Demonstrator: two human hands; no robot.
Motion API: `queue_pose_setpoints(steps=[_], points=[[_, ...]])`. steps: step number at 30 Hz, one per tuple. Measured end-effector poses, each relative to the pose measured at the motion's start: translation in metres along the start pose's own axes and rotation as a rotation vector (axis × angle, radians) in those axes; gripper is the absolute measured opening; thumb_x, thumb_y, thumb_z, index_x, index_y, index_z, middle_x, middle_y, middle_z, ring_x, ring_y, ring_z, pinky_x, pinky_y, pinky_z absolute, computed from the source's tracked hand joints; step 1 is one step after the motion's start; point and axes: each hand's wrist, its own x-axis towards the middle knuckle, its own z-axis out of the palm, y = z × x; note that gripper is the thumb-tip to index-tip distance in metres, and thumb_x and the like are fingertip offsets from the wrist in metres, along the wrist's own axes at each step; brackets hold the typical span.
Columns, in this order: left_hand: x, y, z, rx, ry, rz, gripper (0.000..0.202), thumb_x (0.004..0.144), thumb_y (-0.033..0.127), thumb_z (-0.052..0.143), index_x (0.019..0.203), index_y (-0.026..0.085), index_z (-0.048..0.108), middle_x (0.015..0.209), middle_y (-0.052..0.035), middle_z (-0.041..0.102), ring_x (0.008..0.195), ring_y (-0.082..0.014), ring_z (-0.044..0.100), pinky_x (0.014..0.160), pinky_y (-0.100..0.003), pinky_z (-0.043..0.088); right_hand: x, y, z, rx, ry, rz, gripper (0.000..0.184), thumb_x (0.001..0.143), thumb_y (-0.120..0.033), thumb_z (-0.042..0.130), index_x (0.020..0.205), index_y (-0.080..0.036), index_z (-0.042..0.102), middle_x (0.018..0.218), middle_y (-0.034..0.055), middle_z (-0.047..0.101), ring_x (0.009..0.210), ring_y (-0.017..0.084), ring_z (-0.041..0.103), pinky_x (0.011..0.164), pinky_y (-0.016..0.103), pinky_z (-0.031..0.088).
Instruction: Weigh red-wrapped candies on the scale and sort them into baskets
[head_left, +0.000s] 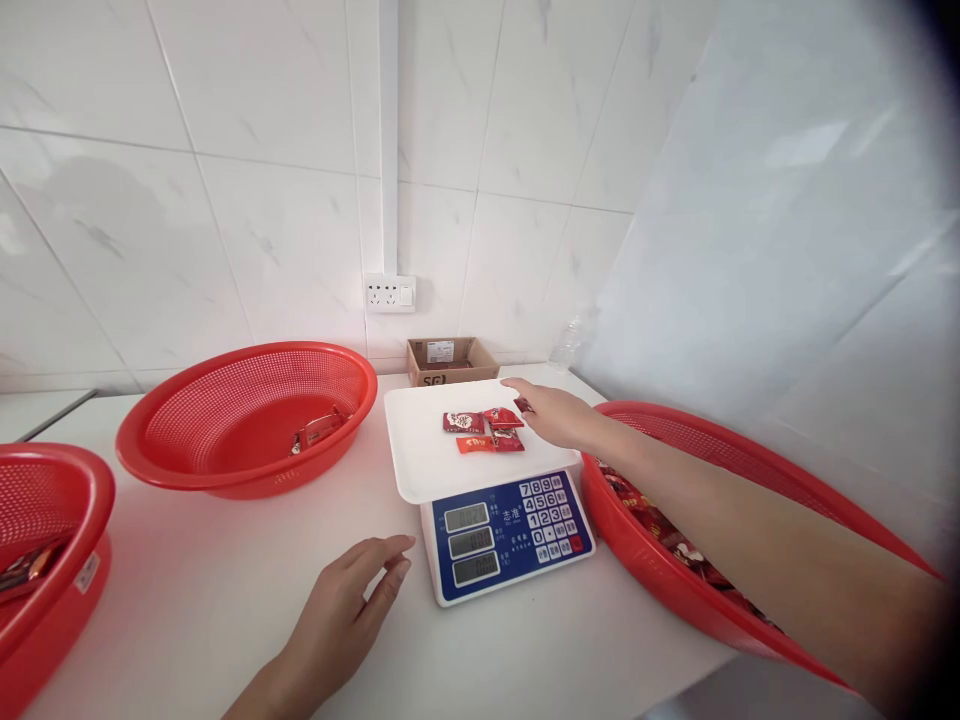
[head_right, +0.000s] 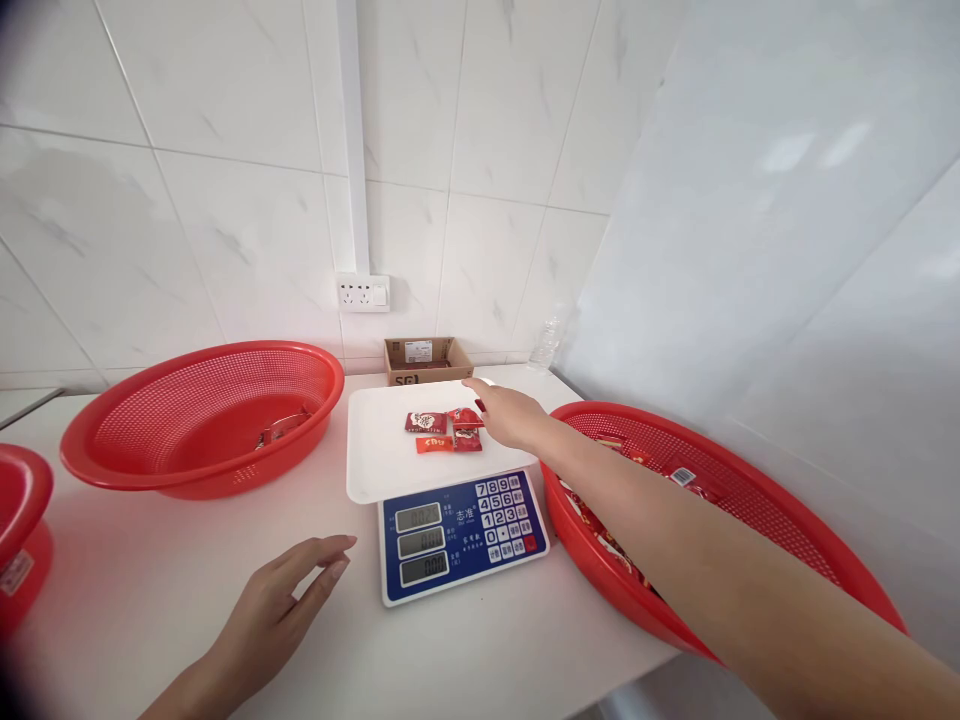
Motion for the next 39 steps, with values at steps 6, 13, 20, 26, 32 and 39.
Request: queue_pose_setpoints(steps=[6, 13, 20, 26, 32, 39], points=[[0.0, 0.0, 0.0, 0.01, -0.001, -0.004, 0.027, 0.089, 0.035, 0.04, 0.105, 0.025, 0.059, 0.093, -0.0041, 0.068, 0.082, -0.0161, 0.064, 0.067, -0.023, 0.053, -0.001, -0.009, -0.002, 0.247, 0.123, -0.093, 0.052, 0.076, -0.009, 0.046, 0.126, -0.023, 0.044, 0.125, 0.0051, 0.055, 0.104, 0.02, 0.055, 0.086, 0.03, 0.043], [0.001, 0.0, 0.0, 0.03, -0.026, -0.004, 0.026, 0.089, 0.034, 0.04, 0.104, 0.026, 0.059, 0.094, -0.0027, 0.068, 0.084, -0.0156, 0.064, 0.07, -0.023, 0.053, -0.007, -0.03, 0.013, 0.134, -0.111, -0.31, 0.053, 0.082, -0.021, 0.046, 0.134, -0.023, 0.039, 0.14, 0.0056, 0.038, 0.129, 0.025, 0.031, 0.104, 0.041, 0.028], [0.0, -0.001, 0.0, 0.049, -0.04, 0.006, 0.026, 0.089, 0.032, 0.04, 0.105, 0.026, 0.058, 0.093, -0.0017, 0.068, 0.081, -0.0144, 0.064, 0.068, -0.022, 0.053, -0.015, -0.027, 0.013, 0.004, -0.205, -0.302, 0.051, 0.082, -0.03, 0.047, 0.133, -0.029, 0.042, 0.144, 0.0063, 0.031, 0.134, 0.03, 0.016, 0.104, 0.05, 0.023], [0.0, 0.0, 0.001, 0.053, -0.046, 0.012, 0.025, 0.088, 0.032, 0.04, 0.104, 0.026, 0.059, 0.091, -0.0015, 0.068, 0.081, -0.014, 0.064, 0.068, -0.021, 0.052, -0.027, -0.034, 0.008, 0.097, -0.159, -0.355, 0.051, 0.079, -0.04, 0.053, 0.128, -0.028, 0.048, 0.137, 0.0078, 0.04, 0.13, 0.029, 0.026, 0.103, 0.047, 0.027], [0.001, -0.002, 0.001, 0.049, -0.059, -0.025, 0.027, 0.089, 0.034, 0.038, 0.104, 0.027, 0.059, 0.095, -0.0011, 0.068, 0.083, -0.0141, 0.064, 0.065, -0.02, 0.053, -0.026, -0.012, -0.002, 0.116, -0.067, -0.277, 0.053, 0.08, -0.045, 0.05, 0.129, -0.025, 0.047, 0.142, 0.0076, 0.033, 0.132, 0.027, 0.025, 0.105, 0.043, 0.025], [0.0, -0.009, 0.005, 0.077, 0.018, 0.061, 0.023, 0.087, 0.037, 0.044, 0.101, 0.03, 0.06, 0.092, 0.003, 0.069, 0.082, -0.0122, 0.065, 0.068, -0.016, 0.052, -0.048, 0.091, -0.015, -0.001, 0.002, 0.2, 0.044, 0.085, -0.028, 0.041, 0.126, -0.012, 0.046, 0.13, 0.0127, 0.05, 0.116, 0.024, 0.048, 0.097, 0.033, 0.037]])
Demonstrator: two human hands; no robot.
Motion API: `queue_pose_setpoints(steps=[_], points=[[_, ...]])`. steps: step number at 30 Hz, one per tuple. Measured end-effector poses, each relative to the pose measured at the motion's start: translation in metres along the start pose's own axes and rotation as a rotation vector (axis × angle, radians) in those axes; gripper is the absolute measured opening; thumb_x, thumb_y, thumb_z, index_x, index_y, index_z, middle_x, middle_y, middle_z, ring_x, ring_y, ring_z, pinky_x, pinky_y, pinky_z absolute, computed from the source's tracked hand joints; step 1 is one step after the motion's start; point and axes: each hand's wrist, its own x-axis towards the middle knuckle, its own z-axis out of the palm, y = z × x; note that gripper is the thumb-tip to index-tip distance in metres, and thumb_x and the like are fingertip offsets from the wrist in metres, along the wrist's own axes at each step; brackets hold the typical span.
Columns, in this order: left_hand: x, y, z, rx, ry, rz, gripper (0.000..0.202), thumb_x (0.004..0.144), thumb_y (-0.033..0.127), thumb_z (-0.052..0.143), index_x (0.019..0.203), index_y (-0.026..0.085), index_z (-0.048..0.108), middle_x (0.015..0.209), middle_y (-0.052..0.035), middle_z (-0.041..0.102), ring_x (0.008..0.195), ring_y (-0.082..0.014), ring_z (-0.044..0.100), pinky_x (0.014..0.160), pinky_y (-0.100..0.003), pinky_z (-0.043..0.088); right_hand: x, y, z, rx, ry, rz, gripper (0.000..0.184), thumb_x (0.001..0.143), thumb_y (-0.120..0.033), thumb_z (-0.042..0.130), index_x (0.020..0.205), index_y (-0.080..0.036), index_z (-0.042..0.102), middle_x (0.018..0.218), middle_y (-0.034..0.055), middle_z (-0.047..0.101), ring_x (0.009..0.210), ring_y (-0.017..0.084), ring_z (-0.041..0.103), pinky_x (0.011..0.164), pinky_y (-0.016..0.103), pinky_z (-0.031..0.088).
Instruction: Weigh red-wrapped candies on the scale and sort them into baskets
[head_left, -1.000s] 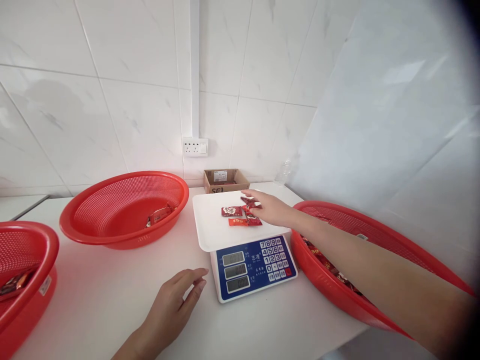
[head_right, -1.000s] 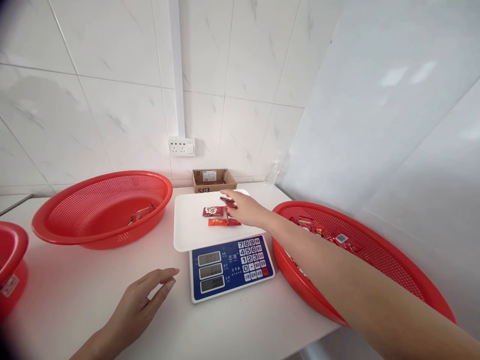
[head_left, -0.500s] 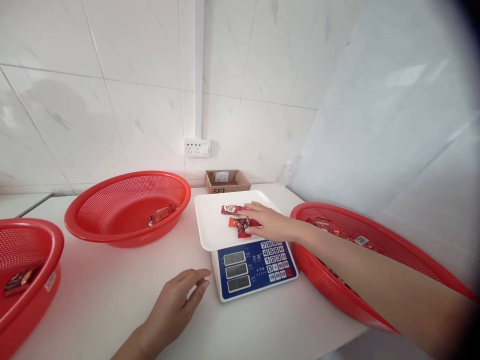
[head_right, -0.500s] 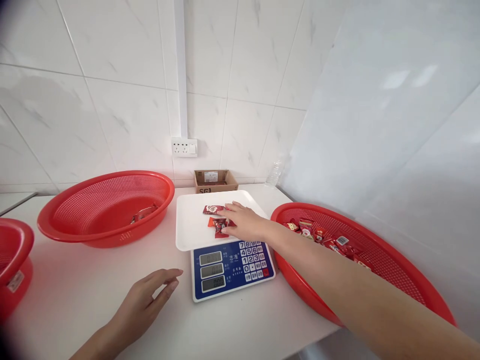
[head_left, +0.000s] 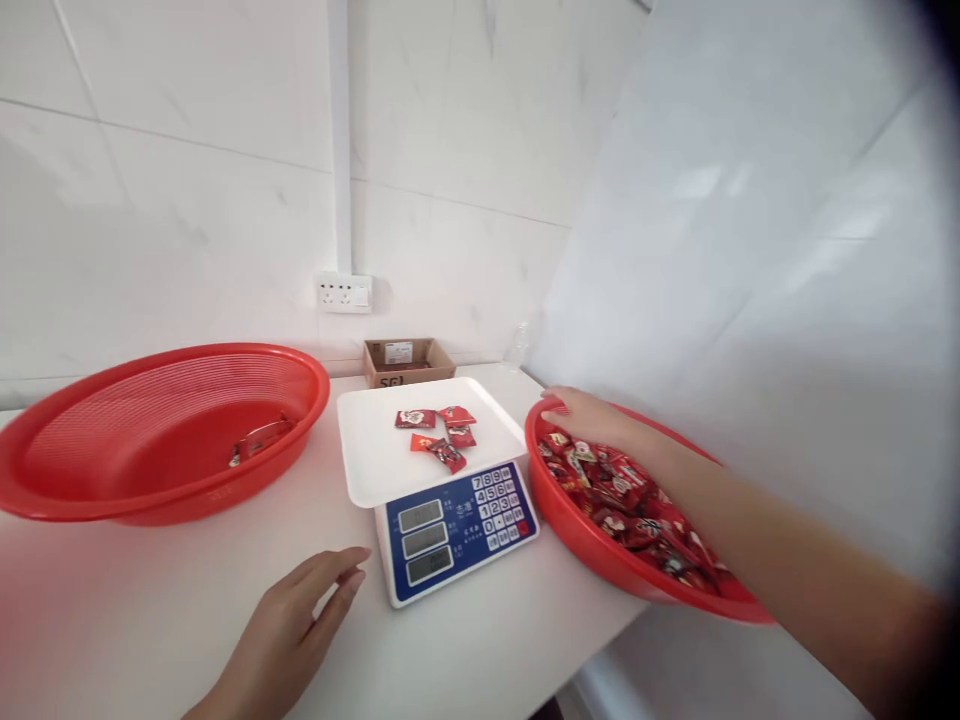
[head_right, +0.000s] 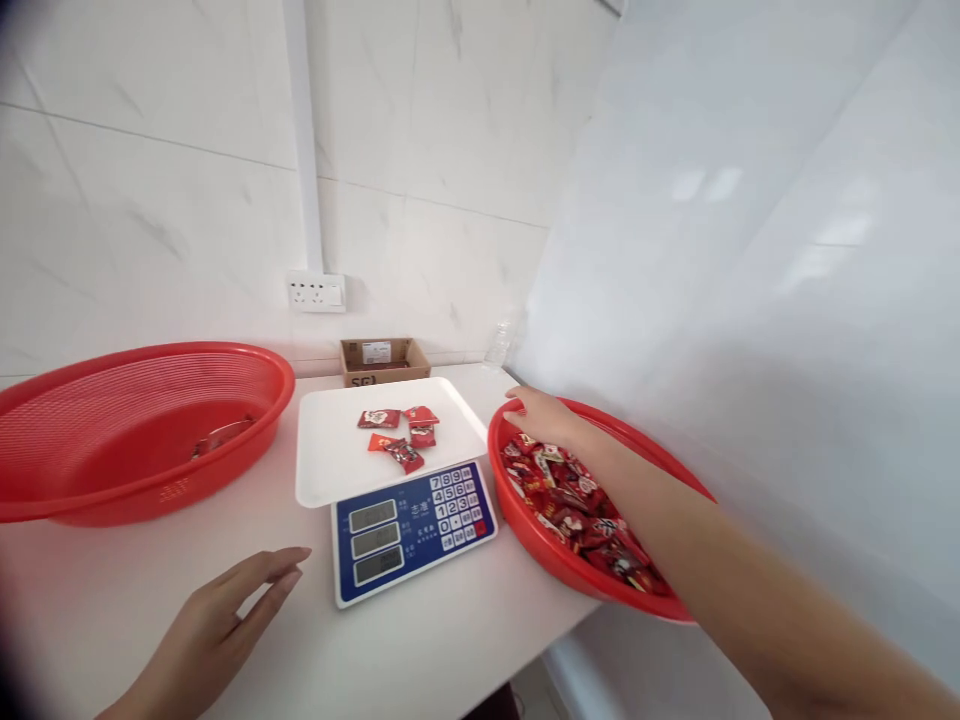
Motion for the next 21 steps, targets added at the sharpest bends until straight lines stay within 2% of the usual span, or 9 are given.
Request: queue_pose_setpoints(steps=[2, 4, 7, 9, 10, 14, 16, 18, 21], points=[[0.0, -0.003, 0.002, 0.014, 0.005, 0.006, 0.023, 0.085, 0.038, 0.046, 0.1, 0.031, 0.061, 0.093, 0.004, 0.069, 0.082, -0.0124, 0.066, 0.068, -0.015, 0.052, -0.013, 0.031, 0.011, -0.044, -0.144, 0.101, 0.04, 0.083, -0.03, 0.045, 0.12, -0.015, 0.052, 0.122, 0.0119, 0.057, 0.109, 0.025, 0.054, 0.092, 0.033, 0.041], [0.0, -0.005, 0.004, 0.022, -0.001, 0.005, 0.024, 0.084, 0.04, 0.046, 0.1, 0.031, 0.062, 0.094, 0.0042, 0.069, 0.082, -0.0128, 0.066, 0.068, -0.015, 0.052, -0.028, 0.054, 0.026, -0.057, -0.27, 0.143, 0.043, 0.075, -0.035, 0.058, 0.114, -0.016, 0.058, 0.112, 0.0115, 0.064, 0.099, 0.027, 0.06, 0.084, 0.033, 0.046], [0.0, -0.008, 0.007, 0.03, -0.019, -0.011, 0.027, 0.083, 0.042, 0.046, 0.101, 0.03, 0.062, 0.095, 0.003, 0.069, 0.083, -0.0137, 0.066, 0.069, -0.016, 0.052, -0.044, 0.067, 0.05, -0.066, -0.332, 0.184, 0.066, 0.063, -0.04, 0.069, 0.121, -0.012, 0.053, 0.116, 0.0178, 0.06, 0.098, 0.032, 0.06, 0.081, 0.037, 0.047], [0.0, -0.01, 0.008, 0.04, -0.027, -0.038, 0.029, 0.083, 0.044, 0.046, 0.103, 0.03, 0.062, 0.096, 0.0022, 0.069, 0.084, -0.014, 0.066, 0.066, -0.015, 0.052, -0.049, 0.066, 0.059, -0.069, -0.311, 0.19, 0.072, 0.061, -0.035, 0.07, 0.124, -0.01, 0.049, 0.123, 0.0218, 0.053, 0.103, 0.034, 0.057, 0.082, 0.038, 0.045], [0.0, -0.011, 0.009, 0.043, -0.029, -0.051, 0.03, 0.083, 0.044, 0.046, 0.104, 0.03, 0.062, 0.097, 0.0022, 0.069, 0.084, -0.014, 0.066, 0.065, -0.015, 0.053, -0.049, 0.065, 0.061, -0.068, -0.297, 0.185, 0.068, 0.06, -0.03, 0.07, 0.122, -0.01, 0.05, 0.124, 0.0219, 0.053, 0.103, 0.034, 0.057, 0.082, 0.038, 0.044], [0.0, -0.014, 0.01, 0.043, -0.029, -0.094, 0.028, 0.081, 0.046, 0.047, 0.099, 0.031, 0.063, 0.095, 0.0037, 0.069, 0.084, -0.014, 0.066, 0.062, -0.014, 0.052, -0.044, 0.064, 0.054, -0.039, -0.242, 0.172, 0.037, 0.061, -0.008, 0.06, 0.097, -0.015, 0.064, 0.102, 0.012, 0.066, 0.09, 0.027, 0.062, 0.073, 0.03, 0.045], [0.0, -0.015, 0.01, 0.04, -0.029, -0.119, 0.028, 0.08, 0.047, 0.048, 0.097, 0.031, 0.064, 0.095, 0.004, 0.07, 0.083, -0.0141, 0.067, 0.061, -0.013, 0.052, -0.04, 0.068, 0.045, -0.013, -0.182, 0.18, 0.032, 0.065, -0.005, 0.052, 0.091, -0.018, 0.064, 0.095, 0.007, 0.068, 0.088, 0.023, 0.063, 0.073, 0.026, 0.044], [0.001, -0.016, 0.01, 0.037, -0.035, -0.141, 0.029, 0.08, 0.048, 0.047, 0.097, 0.031, 0.063, 0.095, 0.0039, 0.069, 0.084, -0.0142, 0.067, 0.061, -0.013, 0.052, -0.037, 0.071, 0.036, 0.017, -0.119, 0.185, 0.034, 0.071, -0.004, 0.043, 0.094, -0.018, 0.063, 0.098, 0.0058, 0.067, 0.091, 0.019, 0.062, 0.075, 0.024, 0.044], [0.001, -0.016, 0.01, 0.038, -0.044, -0.144, 0.03, 0.079, 0.049, 0.047, 0.098, 0.032, 0.063, 0.097, 0.0039, 0.069, 0.086, -0.0144, 0.066, 0.064, -0.014, 0.052, -0.037, 0.07, 0.032, 0.074, -0.124, 0.155, 0.036, 0.073, -0.006, 0.041, 0.1, -0.018, 0.063, 0.101, 0.0049, 0.067, 0.09, 0.017, 0.062, 0.074, 0.023, 0.045]])
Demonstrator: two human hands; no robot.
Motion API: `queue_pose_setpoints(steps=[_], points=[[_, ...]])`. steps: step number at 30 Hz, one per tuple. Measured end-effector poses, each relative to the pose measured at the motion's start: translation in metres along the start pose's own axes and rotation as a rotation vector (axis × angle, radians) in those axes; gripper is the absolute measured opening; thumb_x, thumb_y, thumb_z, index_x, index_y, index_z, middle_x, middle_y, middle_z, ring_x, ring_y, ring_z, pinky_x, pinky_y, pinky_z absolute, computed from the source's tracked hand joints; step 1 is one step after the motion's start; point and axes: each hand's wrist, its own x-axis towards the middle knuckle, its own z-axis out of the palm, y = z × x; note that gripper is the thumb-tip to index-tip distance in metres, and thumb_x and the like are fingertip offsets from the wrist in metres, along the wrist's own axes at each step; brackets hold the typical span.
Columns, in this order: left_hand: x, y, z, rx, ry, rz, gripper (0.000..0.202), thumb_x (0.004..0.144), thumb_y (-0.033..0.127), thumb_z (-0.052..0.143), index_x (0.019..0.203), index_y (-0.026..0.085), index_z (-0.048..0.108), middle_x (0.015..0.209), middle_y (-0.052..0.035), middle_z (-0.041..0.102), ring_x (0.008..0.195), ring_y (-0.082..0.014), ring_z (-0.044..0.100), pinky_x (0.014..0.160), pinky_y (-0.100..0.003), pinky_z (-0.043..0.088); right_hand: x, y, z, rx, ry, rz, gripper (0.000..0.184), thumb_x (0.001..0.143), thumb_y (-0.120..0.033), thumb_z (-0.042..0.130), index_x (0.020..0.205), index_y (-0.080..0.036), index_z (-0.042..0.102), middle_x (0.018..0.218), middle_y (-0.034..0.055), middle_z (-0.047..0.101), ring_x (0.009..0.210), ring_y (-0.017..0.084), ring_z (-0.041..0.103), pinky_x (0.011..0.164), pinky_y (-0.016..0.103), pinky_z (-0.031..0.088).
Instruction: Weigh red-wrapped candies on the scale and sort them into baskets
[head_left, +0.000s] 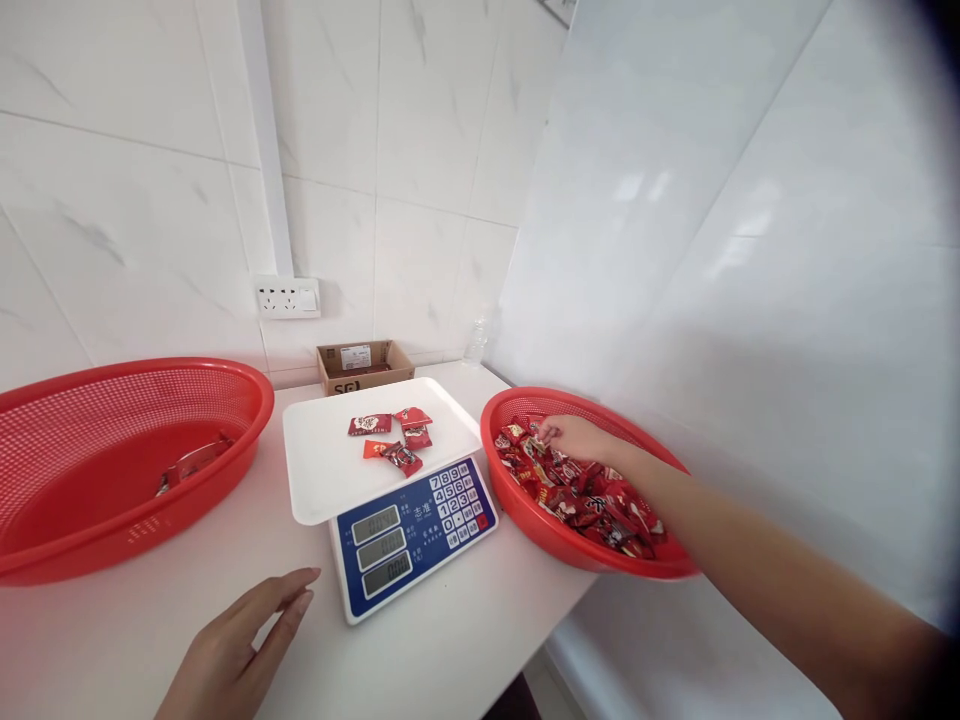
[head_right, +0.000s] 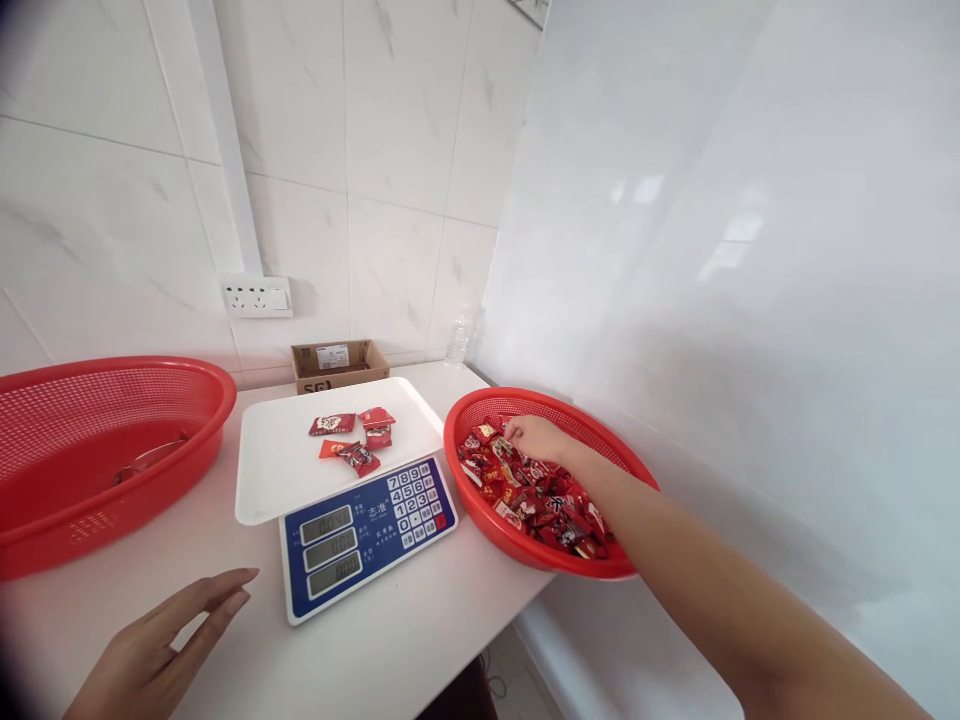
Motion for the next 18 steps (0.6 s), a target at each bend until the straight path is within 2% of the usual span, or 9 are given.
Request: queue_pose_setpoints(steps=[3, 5, 6, 8, 11, 15, 18], points=[[0.0, 0.0, 0.0, 0.01, -0.001, 0.009, 0.03, 0.079, 0.05, 0.047, 0.097, 0.032, 0.063, 0.096, 0.004, 0.069, 0.085, -0.0144, 0.066, 0.065, -0.014, 0.052, -0.002, -0.009, 0.016, 0.006, -0.096, -0.075, 0.053, 0.066, -0.014, 0.057, 0.118, -0.024, 0.056, 0.12, 0.0043, 0.059, 0.101, 0.021, 0.058, 0.08, 0.026, 0.045], [0.0, -0.001, 0.0, 0.011, -0.009, 0.011, 0.03, 0.079, 0.05, 0.047, 0.097, 0.032, 0.063, 0.096, 0.0043, 0.069, 0.085, -0.014, 0.066, 0.065, -0.014, 0.052, -0.002, -0.016, 0.032, -0.067, -0.114, -0.055, 0.071, 0.06, -0.02, 0.066, 0.128, -0.024, 0.047, 0.137, 0.0085, 0.043, 0.11, 0.029, 0.052, 0.084, 0.033, 0.043], [0.0, -0.001, 0.0, 0.009, -0.01, 0.013, 0.03, 0.08, 0.049, 0.047, 0.097, 0.032, 0.063, 0.096, 0.0045, 0.069, 0.085, -0.0137, 0.066, 0.064, -0.014, 0.052, -0.001, -0.018, 0.04, -0.107, -0.102, -0.03, 0.075, 0.06, -0.022, 0.067, 0.13, -0.024, 0.044, 0.141, 0.011, 0.036, 0.111, 0.032, 0.051, 0.084, 0.036, 0.043], [0.001, -0.002, -0.001, 0.002, -0.003, 0.019, 0.029, 0.08, 0.049, 0.047, 0.097, 0.032, 0.063, 0.095, 0.0049, 0.069, 0.085, -0.0135, 0.066, 0.064, -0.013, 0.052, 0.001, -0.021, 0.05, -0.146, -0.053, 0.015, 0.067, 0.066, -0.024, 0.063, 0.13, -0.023, 0.044, 0.139, 0.0133, 0.037, 0.105, 0.032, 0.055, 0.08, 0.037, 0.043], [0.002, -0.002, -0.001, -0.008, 0.021, 0.025, 0.028, 0.079, 0.048, 0.048, 0.096, 0.033, 0.064, 0.094, 0.0054, 0.07, 0.084, -0.0135, 0.067, 0.064, -0.013, 0.053, 0.005, -0.017, 0.048, -0.132, 0.006, 0.022, 0.039, 0.08, -0.02, 0.046, 0.118, -0.022, 0.054, 0.119, 0.0115, 0.057, 0.094, 0.025, 0.06, 0.074, 0.032, 0.043], [0.003, -0.001, -0.001, -0.005, 0.026, 0.027, 0.027, 0.079, 0.047, 0.049, 0.095, 0.033, 0.065, 0.094, 0.0054, 0.07, 0.084, -0.0137, 0.067, 0.066, -0.014, 0.053, 0.007, -0.01, 0.028, -0.14, 0.046, 0.011, 0.025, 0.08, -0.012, 0.041, 0.089, -0.016, 0.064, 0.095, 0.0101, 0.067, 0.087, 0.023, 0.061, 0.072, 0.028, 0.041], [0.002, 0.0, 0.0, -0.008, 0.025, 0.03, 0.027, 0.079, 0.047, 0.049, 0.094, 0.032, 0.065, 0.094, 0.0041, 0.07, 0.085, -0.0153, 0.067, 0.066, -0.016, 0.053, 0.004, -0.008, 0.02, -0.128, 0.024, -0.021, 0.022, 0.08, -0.015, 0.045, 0.091, -0.017, 0.064, 0.094, 0.0082, 0.067, 0.088, 0.021, 0.061, 0.074, 0.027, 0.041]])
